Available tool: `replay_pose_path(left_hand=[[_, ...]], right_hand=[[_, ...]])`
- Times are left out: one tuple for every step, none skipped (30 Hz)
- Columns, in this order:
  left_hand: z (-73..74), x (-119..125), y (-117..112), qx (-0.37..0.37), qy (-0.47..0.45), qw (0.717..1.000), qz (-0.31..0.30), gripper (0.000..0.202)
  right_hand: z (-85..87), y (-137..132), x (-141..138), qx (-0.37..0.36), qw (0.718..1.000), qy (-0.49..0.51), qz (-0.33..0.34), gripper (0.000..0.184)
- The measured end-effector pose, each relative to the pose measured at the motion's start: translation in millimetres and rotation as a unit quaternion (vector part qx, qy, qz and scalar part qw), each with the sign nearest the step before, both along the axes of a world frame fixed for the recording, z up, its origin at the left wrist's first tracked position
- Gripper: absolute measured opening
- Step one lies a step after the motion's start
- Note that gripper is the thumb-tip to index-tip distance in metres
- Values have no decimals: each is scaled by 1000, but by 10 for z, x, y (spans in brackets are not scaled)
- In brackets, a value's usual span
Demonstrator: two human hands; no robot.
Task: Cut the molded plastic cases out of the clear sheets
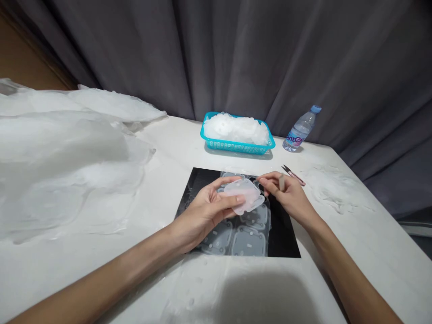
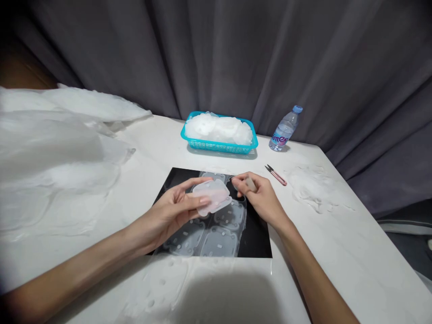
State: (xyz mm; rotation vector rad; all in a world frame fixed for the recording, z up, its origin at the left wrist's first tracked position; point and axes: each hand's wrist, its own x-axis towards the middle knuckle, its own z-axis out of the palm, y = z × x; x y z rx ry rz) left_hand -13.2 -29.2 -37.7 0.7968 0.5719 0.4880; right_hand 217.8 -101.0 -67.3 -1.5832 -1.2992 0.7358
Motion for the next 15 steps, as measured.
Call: replay_pose_path(left_hand=[[-16,4,0,10,10,1000,10,59],[-29,7,2,16,16,1000,15,60],[-37,7,3,23,19,999,19,60],[-41,7,4,31,22,999,22,59],[-40,7,3,39,23,999,26,59],[-36,7,0,48,22,998,31,58],[-31,7,-4,56,20,998,36,58],[-26,8,-10,63,17,997,42,57],[-24,10,-16,70,15,996,48,56],[-24,12,-21,77,17,996,52,56],[-27,14,-26,83,19,995,53,55],[-32,16,-28,89,22,994,51,53],[-39,17,-29,95,22,994,47,50],[-45,18,-29,100,22,994,41,47],[-50,17,-27,105,21,994,35,43]], right_hand=[[-13,-3,45,2,998,-50,-25,35],[-23,-8,87,1,994,-101,-42,34],[-27,-16,122,-6,988,-144,-46,33],[-24,-25,151,-17,984,-174,-36,33],[-13,-36,173,-31,981,-190,-16,34],[2,-48,192,-46,979,-200,5,36],[17,-58,213,-59,975,-213,18,38],[26,-67,240,-65,969,-236,13,39],[24,-73,276,-65,960,-271,-11,40],[7,-76,324,-60,946,-316,-50,38],[-26,-77,383,-51,926,-362,-99,36],[-76,-74,452,-42,902,-403,-147,34],[-138,-68,525,-35,880,-436,-188,34],[-207,-60,600,-32,862,-458,-215,37],[-278,-49,671,-32,851,-470,-231,40]])
